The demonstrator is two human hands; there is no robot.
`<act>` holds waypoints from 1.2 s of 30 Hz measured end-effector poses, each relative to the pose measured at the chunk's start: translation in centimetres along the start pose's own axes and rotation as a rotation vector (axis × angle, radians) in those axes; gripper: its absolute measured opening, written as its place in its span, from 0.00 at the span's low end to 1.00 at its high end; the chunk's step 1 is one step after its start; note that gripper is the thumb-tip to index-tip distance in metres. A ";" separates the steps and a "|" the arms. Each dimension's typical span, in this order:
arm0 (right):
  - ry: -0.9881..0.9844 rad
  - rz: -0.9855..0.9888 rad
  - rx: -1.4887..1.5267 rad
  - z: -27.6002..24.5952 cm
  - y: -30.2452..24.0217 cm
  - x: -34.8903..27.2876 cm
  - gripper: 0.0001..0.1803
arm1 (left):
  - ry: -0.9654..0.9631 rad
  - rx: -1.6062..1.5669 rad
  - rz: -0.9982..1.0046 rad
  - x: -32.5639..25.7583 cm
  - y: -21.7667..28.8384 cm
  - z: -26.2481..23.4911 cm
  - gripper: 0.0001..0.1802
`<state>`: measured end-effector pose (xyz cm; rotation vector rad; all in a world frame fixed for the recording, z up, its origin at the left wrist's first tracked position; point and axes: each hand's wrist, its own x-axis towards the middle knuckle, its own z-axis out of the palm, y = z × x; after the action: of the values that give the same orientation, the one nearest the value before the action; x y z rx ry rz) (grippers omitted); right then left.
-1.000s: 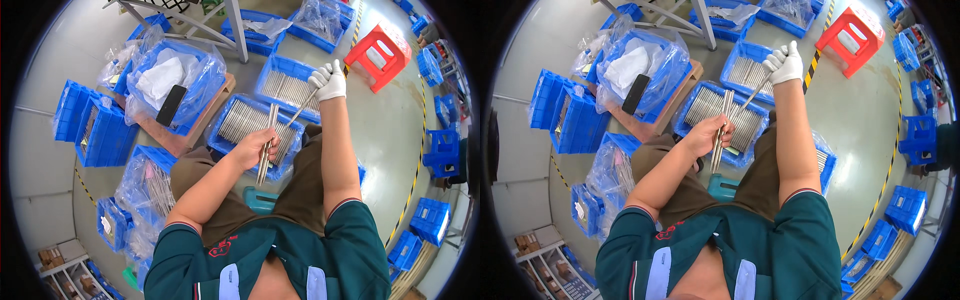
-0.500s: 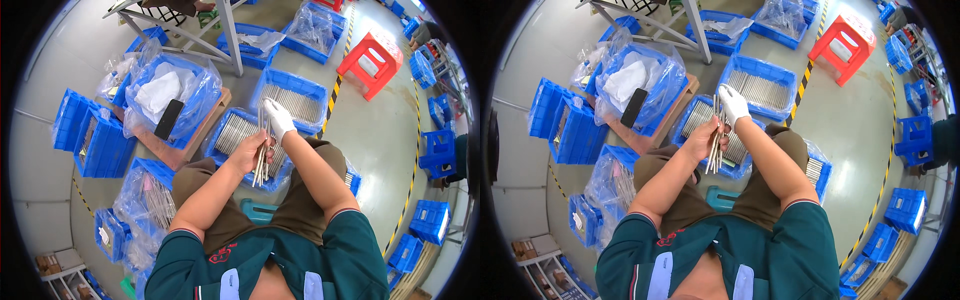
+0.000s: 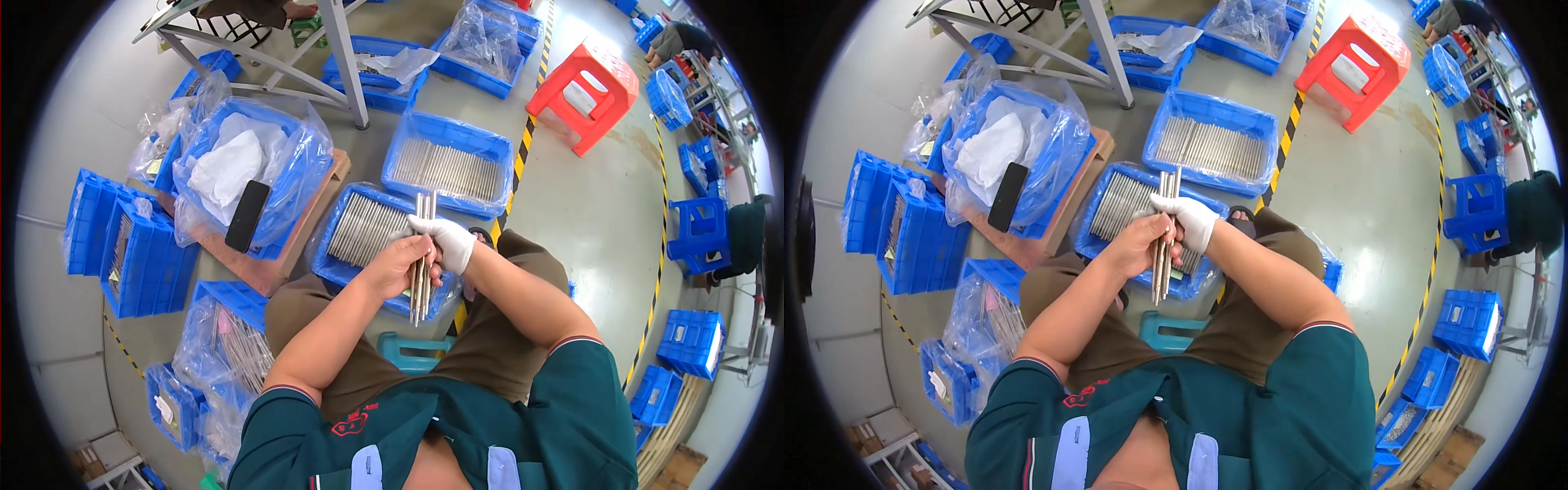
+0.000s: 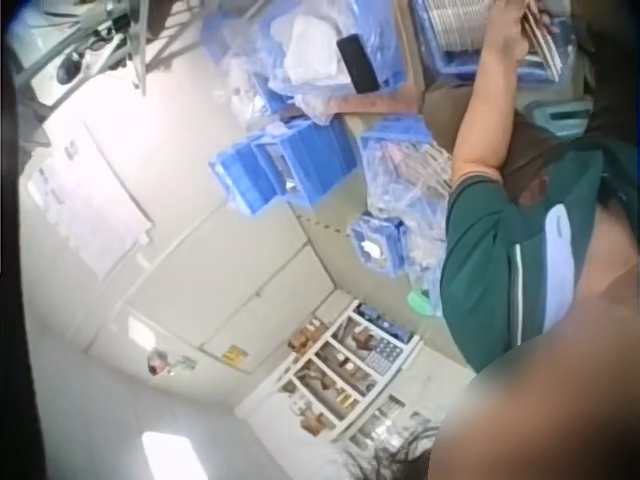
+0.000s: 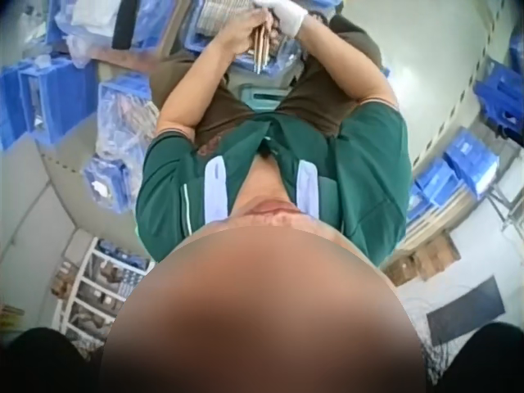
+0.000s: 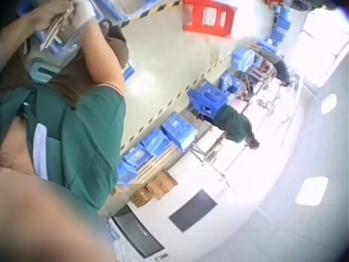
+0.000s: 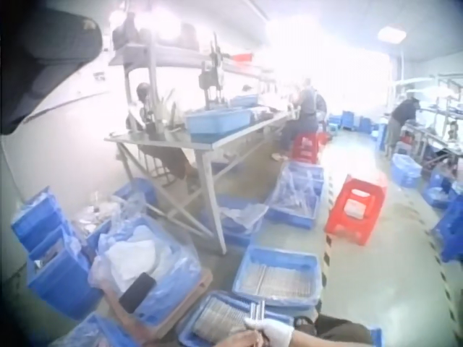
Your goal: Inspecting and sorting thin metal rods into plastic bins.
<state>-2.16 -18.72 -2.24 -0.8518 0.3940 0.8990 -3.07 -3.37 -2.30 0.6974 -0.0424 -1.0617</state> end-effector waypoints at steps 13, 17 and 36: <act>0.753 -0.553 0.010 -21.1 -14.7 6.6 0.14 | 0.338 0.143 0.087 -0.6 3.1 -0.5 0.18; 0.941 -0.715 -0.001 -30.2 -17.0 11.5 0.10 | 0.394 0.133 0.026 -0.9 4.0 -1.6 0.17; 1.608 0.121 -0.682 -38.5 -8.7 23.9 0.18 | 0.504 0.029 0.002 1.1 4.6 -4.9 0.18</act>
<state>20.36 -39.45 -36.78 -2.1282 1.5740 0.2345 2.82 -0.41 -3.97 0.9741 0.3761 -0.8595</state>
